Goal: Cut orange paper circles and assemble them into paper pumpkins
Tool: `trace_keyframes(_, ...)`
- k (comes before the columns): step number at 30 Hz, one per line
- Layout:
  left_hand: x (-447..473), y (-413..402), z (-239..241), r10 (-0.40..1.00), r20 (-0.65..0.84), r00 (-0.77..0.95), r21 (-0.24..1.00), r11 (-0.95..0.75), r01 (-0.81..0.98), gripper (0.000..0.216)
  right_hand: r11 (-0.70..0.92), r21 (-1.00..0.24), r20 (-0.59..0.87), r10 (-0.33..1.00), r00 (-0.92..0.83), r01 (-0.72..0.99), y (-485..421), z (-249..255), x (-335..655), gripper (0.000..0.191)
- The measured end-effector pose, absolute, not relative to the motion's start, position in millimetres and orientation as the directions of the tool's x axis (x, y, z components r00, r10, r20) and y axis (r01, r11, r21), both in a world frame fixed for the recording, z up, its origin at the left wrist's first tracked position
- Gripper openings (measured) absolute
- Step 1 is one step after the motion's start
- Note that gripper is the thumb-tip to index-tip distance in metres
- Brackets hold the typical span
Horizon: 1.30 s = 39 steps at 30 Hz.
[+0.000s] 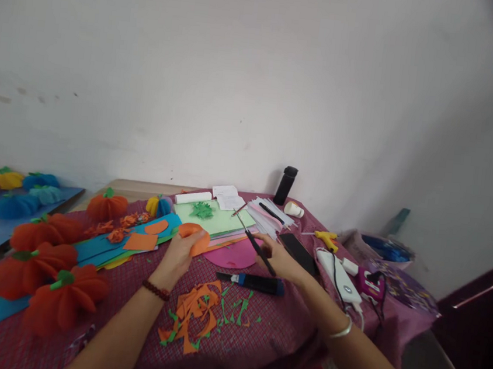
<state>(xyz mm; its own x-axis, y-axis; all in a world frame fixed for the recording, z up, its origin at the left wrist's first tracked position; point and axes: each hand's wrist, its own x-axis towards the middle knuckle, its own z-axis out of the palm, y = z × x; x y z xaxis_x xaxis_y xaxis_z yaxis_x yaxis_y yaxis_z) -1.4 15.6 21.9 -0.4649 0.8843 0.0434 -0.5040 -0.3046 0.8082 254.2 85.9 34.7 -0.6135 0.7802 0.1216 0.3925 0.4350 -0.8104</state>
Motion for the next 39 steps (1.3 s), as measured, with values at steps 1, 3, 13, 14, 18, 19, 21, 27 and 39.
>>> trace_keyframes(1, -1.4, 15.3, 22.7, 0.882, 0.044, -0.469, 0.795, -0.315, -0.518, 0.032, 0.439, -0.833, 0.137, 0.754, -0.643, 0.337, 78.3, 34.3, 247.6, 0.060)
trace_keyframes(3, -1.7, 15.4, 23.9, 0.886, 0.047, -0.461, 0.764, -0.329, -0.554, 0.038, 0.458, -0.847, 0.174, 0.720, -0.671, 0.272, 66.5, 31.6, 235.5, 0.064)
trace_keyframes(13, -4.7, 15.8, 21.3, 0.897, 0.030, -0.442, 0.720, -0.326, -0.613, 0.034, 0.514, -0.841, 0.327, 0.733, -0.597, 0.170, 51.2, 19.5, 209.7, 0.060)
trace_keyframes(14, -4.6, 15.1, 21.3, 0.897, 0.028, -0.441, 0.725, -0.322, -0.609, 0.033, 0.483, -0.862, 0.314, 0.750, -0.582, 0.158, 50.9, 18.4, 206.9, 0.060)
trace_keyframes(18, -2.5, 12.5, 22.8, 0.900, 0.018, -0.435, 0.731, -0.309, -0.609, 0.033, 0.382, -0.919, 0.272, 0.790, -0.549, 0.095, 50.6, 13.8, 193.4, 0.059)
trace_keyframes(19, -1.7, 12.2, 23.5, 0.899, 0.021, -0.438, 0.726, -0.315, -0.611, 0.033, 0.370, -0.925, 0.270, 0.795, -0.544, 0.082, 50.1, 12.7, 190.0, 0.058)
trace_keyframes(21, -0.6, 11.9, 24.6, 0.890, 0.036, -0.454, 0.710, -0.342, -0.615, 0.034, 0.353, -0.934, 0.267, 0.798, -0.541, 0.060, 47.8, 10.5, 183.7, 0.057)
trace_keyframes(27, -3.2, 12.1, 24.8, 0.875, 0.033, -0.482, 0.619, -0.397, -0.678, 0.027, 0.402, -0.914, 0.318, 0.791, -0.523, 0.053, 35.4, 6.1, 173.1, 0.059)
trace_keyframes(39, -7.0, 14.8, 30.9, 0.873, -0.054, -0.485, 0.507, -0.394, -0.767, 0.019, 0.684, -0.696, 0.529, 0.693, -0.489, 0.217, 29.5, -5.3, 174.7, 0.061)
